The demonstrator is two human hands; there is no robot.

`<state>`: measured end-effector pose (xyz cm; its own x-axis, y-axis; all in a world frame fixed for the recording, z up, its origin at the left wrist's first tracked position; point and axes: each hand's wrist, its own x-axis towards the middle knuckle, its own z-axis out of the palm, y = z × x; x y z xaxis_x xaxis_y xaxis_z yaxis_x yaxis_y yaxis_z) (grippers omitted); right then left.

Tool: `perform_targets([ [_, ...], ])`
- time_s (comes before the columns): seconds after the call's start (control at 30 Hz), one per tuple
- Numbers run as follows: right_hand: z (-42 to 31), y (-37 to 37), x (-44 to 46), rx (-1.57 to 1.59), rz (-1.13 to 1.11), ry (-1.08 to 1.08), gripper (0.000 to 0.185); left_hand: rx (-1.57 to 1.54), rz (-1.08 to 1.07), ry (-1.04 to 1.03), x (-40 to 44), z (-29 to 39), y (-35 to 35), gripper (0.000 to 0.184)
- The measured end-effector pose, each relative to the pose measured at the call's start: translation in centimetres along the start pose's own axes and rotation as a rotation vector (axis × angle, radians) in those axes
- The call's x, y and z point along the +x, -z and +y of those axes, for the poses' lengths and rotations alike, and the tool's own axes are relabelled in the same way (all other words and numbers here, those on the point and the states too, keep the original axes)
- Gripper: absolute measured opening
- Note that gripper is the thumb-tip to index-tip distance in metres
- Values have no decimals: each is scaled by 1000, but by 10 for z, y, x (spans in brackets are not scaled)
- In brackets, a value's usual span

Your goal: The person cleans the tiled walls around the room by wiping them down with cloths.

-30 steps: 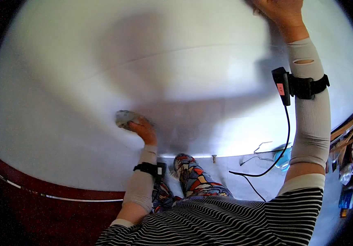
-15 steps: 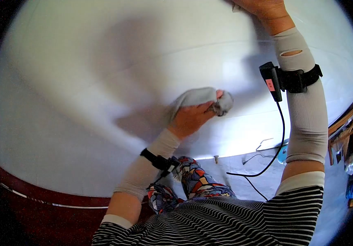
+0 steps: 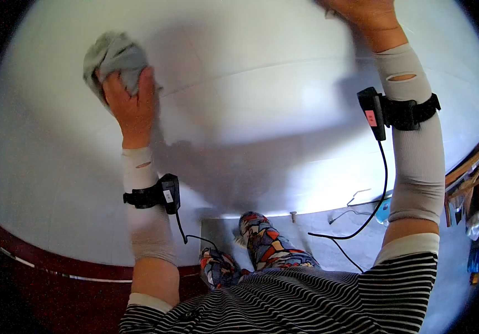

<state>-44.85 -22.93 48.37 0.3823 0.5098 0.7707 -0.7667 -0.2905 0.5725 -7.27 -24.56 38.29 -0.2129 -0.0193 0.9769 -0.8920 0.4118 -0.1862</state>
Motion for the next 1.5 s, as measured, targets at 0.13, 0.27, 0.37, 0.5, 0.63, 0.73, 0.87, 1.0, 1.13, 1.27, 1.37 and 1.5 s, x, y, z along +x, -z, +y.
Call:
perform_targets([
  [0.13,-1,2,-1,4,-20,11,49,-111,-69,523,-89,-26,19,48],
  [0.27,-8,1,0,3,-40,-64,46,-292,-18,830,-190,-30,35,41],
  [0.37,1,-10,-9,106,-49,-23,46,-738,303,1431,-235,-26,54,43],
  [0.5,28,1,-46,-306,-229,-214,44,-1566,574,1609,-231,-20,120,50],
  [0.63,38,-3,-64,-156,-305,-248,45,-1593,489,1408,-214,-2,151,60],
  [0.73,31,-10,-56,34,-270,-197,46,-1830,459,1323,-216,3,169,61],
  [0.87,5,-9,-1,154,-14,42,43,-1599,471,1535,-210,22,193,60],
  [1.0,3,-9,0,176,-71,-8,44,-1560,429,1595,-257,15,238,52],
  [1.13,4,-1,-3,184,-100,-21,45,-1540,482,1638,-287,9,286,49],
  [1.27,7,6,-5,178,-121,-16,45,-948,352,1712,-284,0,332,55],
  [1.37,7,8,-8,184,-123,-23,46,171,151,1352,-267,-28,350,59],
  [1.5,6,11,-7,191,-127,-30,46,344,125,877,-140,-81,383,61],
])
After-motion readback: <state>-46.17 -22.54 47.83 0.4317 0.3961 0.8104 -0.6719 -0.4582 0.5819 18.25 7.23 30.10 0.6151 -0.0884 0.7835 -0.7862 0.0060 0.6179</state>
